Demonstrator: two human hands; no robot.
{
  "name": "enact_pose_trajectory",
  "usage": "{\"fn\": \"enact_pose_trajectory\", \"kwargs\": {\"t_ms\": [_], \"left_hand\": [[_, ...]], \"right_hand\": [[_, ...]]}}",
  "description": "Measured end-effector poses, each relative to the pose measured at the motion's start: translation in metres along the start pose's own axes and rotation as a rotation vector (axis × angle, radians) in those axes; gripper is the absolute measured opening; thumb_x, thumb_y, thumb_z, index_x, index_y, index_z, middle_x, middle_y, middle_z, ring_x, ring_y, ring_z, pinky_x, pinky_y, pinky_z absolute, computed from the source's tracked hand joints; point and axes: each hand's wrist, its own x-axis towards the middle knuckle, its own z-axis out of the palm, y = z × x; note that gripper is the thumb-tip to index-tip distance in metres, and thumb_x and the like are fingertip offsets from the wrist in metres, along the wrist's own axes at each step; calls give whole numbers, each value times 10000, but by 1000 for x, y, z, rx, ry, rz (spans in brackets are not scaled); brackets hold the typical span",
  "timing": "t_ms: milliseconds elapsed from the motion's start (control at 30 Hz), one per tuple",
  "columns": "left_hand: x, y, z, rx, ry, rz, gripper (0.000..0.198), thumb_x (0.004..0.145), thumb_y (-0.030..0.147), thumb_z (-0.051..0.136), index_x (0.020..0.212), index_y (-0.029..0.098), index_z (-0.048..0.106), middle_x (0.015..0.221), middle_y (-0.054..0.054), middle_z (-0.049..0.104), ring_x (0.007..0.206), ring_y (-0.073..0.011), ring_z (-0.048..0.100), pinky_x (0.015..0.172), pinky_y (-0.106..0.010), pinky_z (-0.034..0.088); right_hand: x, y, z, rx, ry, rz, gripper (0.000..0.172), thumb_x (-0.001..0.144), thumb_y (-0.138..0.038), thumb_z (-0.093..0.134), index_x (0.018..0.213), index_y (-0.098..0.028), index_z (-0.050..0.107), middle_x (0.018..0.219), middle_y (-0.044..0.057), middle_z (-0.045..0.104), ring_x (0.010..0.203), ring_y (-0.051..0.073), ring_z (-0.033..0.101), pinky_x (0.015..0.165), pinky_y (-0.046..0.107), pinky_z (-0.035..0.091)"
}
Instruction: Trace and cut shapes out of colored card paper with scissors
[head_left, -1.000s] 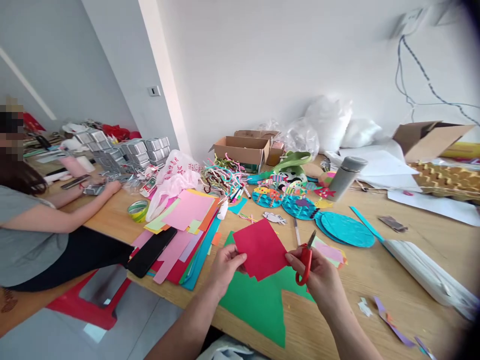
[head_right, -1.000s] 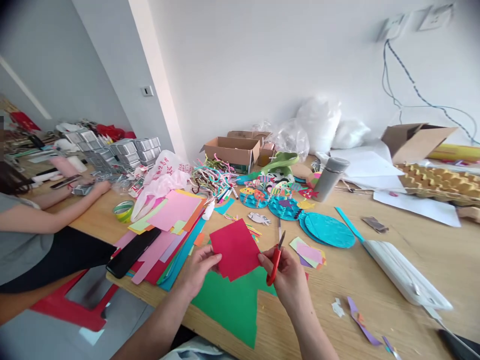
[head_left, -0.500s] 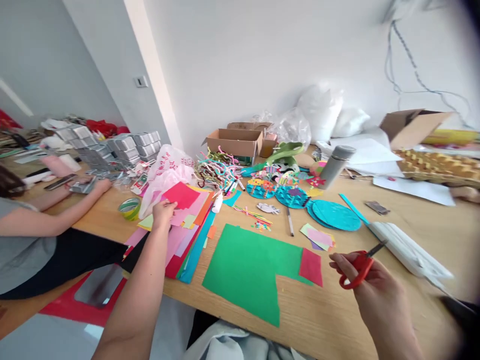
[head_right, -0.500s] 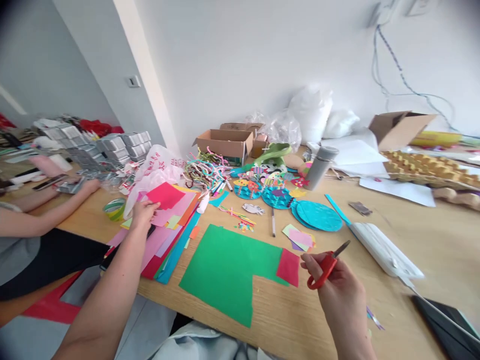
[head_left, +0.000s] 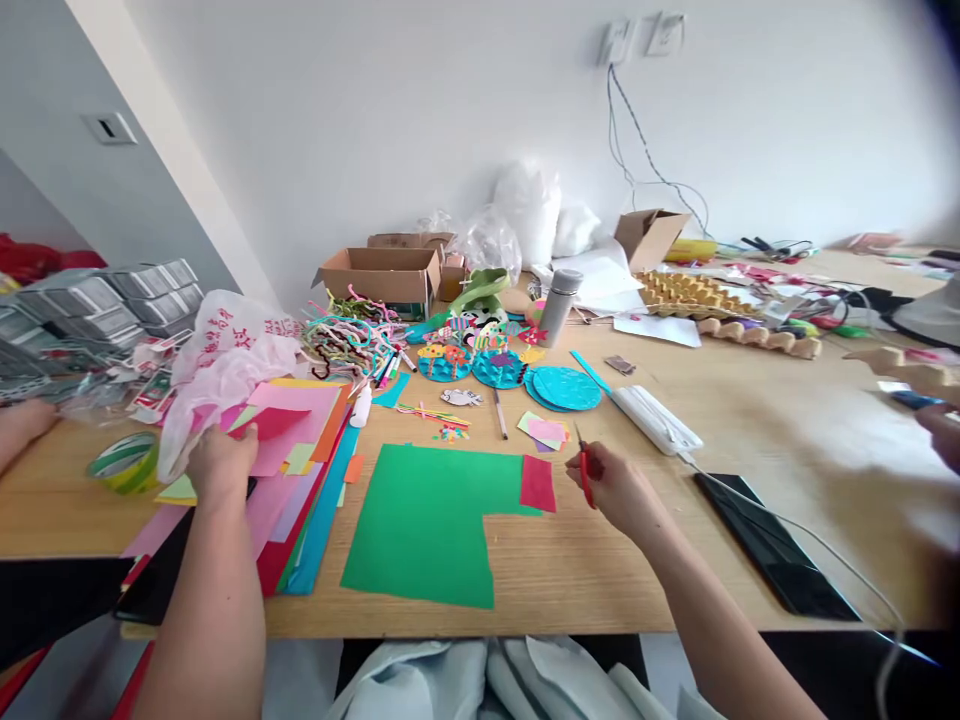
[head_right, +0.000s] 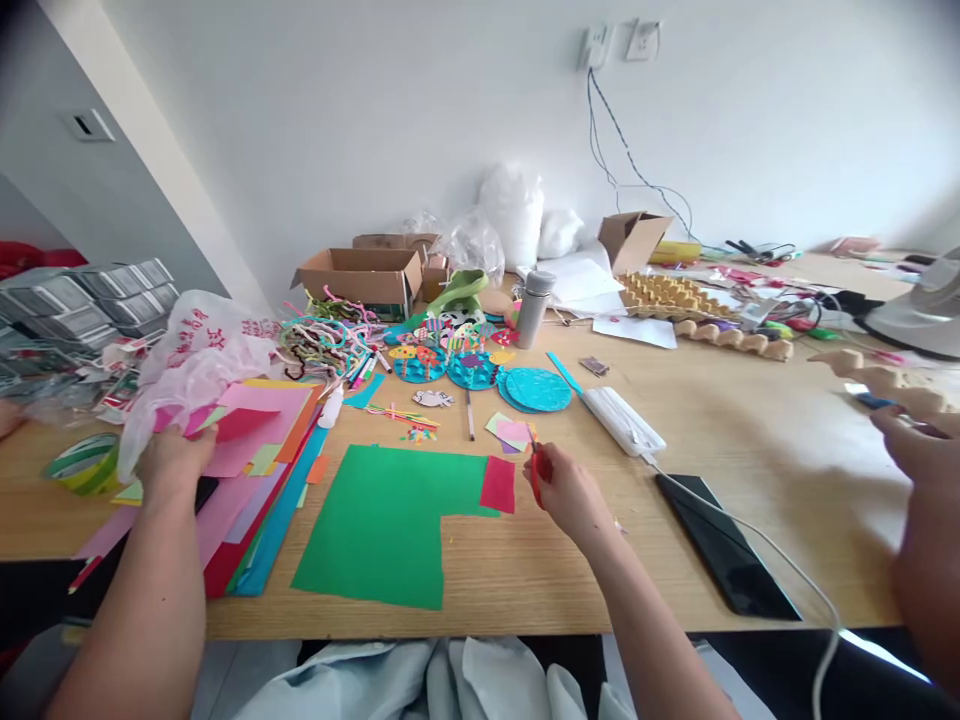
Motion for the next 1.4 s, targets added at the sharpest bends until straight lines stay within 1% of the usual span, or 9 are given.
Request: {"fn": "enact_pose_trajectory", "kwargs": {"t_ms": [133, 267, 433, 600, 800, 900, 1067, 1267, 1400], "left_hand": [[-28, 7, -12, 44, -2, 197, 591, 792, 418, 555, 1259, 64, 475, 1176, -237, 588, 1051, -374, 564, 747, -425, 447], [-77, 26, -2, -116, 15, 475, 518, 811, 365, 528, 1267, 122, 500, 1126, -169, 621, 1015, -325, 581, 799, -409, 451], [-153, 67, 25, -510, -356, 717, 412, 755, 316, 607, 1149, 195, 608, 1065, -128, 643, 912, -281, 609, 833, -368, 438], [-218, 104, 37, -959, -769, 662, 331, 609, 225, 768, 934, 227, 706, 1010, -117, 663, 970, -285, 613, 939, -339, 392], [-254, 120, 51, -459, -864, 1100, 317, 780, 224, 596, 1090, 173, 640, 1098, -123, 648, 1044, -269, 590, 926, -386, 423], [-262, 119, 65, -500, -914, 1072, 393, 781, 246, 607, 1164, 160, 596, 1117, -108, 646, 1022, -234, 593, 887, -353, 449], [-269, 117, 83, -704, -1120, 849, 573, 673, 341, 729, 1194, 168, 566, 1103, -102, 646, 944, -208, 593, 743, -297, 462], [-263, 121, 85, -889, -1203, 718, 75, 703, 169, 604, 770, 136, 614, 720, -17, 614, 675, -126, 523, 628, -248, 377], [-255, 118, 84, -930, -1363, 668, 34, 676, 160, 570, 705, 142, 568, 679, 5, 582, 637, -116, 519, 599, -236, 372]], "right_hand": [[12, -8, 18, -282, -131, -89, 104, 869, -234, 446, 882, -195, 542, 796, 66, 678, 715, 190, 628, 578, 253, 363], [16, -13, 30, -338, -178, -130, 77, 828, -156, 485, 871, -171, 548, 848, 99, 671, 813, 217, 615, 649, 265, 351], [14, -16, 32, -391, -193, -126, 94, 814, -127, 495, 879, -152, 558, 858, 134, 657, 868, 255, 591, 693, 294, 337], [17, -21, 31, -372, -194, -84, 125, 773, -83, 518, 878, -144, 544, 896, 142, 647, 878, 252, 584, 688, 284, 334], [21, -12, 37, -275, -153, -19, 129, 746, -79, 545, 841, -162, 520, 849, 104, 648, 821, 214, 595, 657, 256, 341], [21, -6, 34, -213, -114, 22, 106, 749, -105, 543, 808, -185, 508, 752, 50, 639, 687, 179, 588, 568, 240, 321], [17, -12, 26, -5, -54, 44, 92, 740, -235, 605, 779, -201, 530, 677, 5, 634, 596, 155, 576, 512, 227, 356], [13, -37, 20, 617, -146, 85, 255, 646, -334, 727, 749, -189, 544, 707, 13, 641, 663, 171, 604, 601, 272, 468], [14, -46, 8, 806, -298, 116, 334, 610, -378, 772, 759, -177, 551, 787, 37, 672, 760, 193, 624, 683, 302, 492]]}}
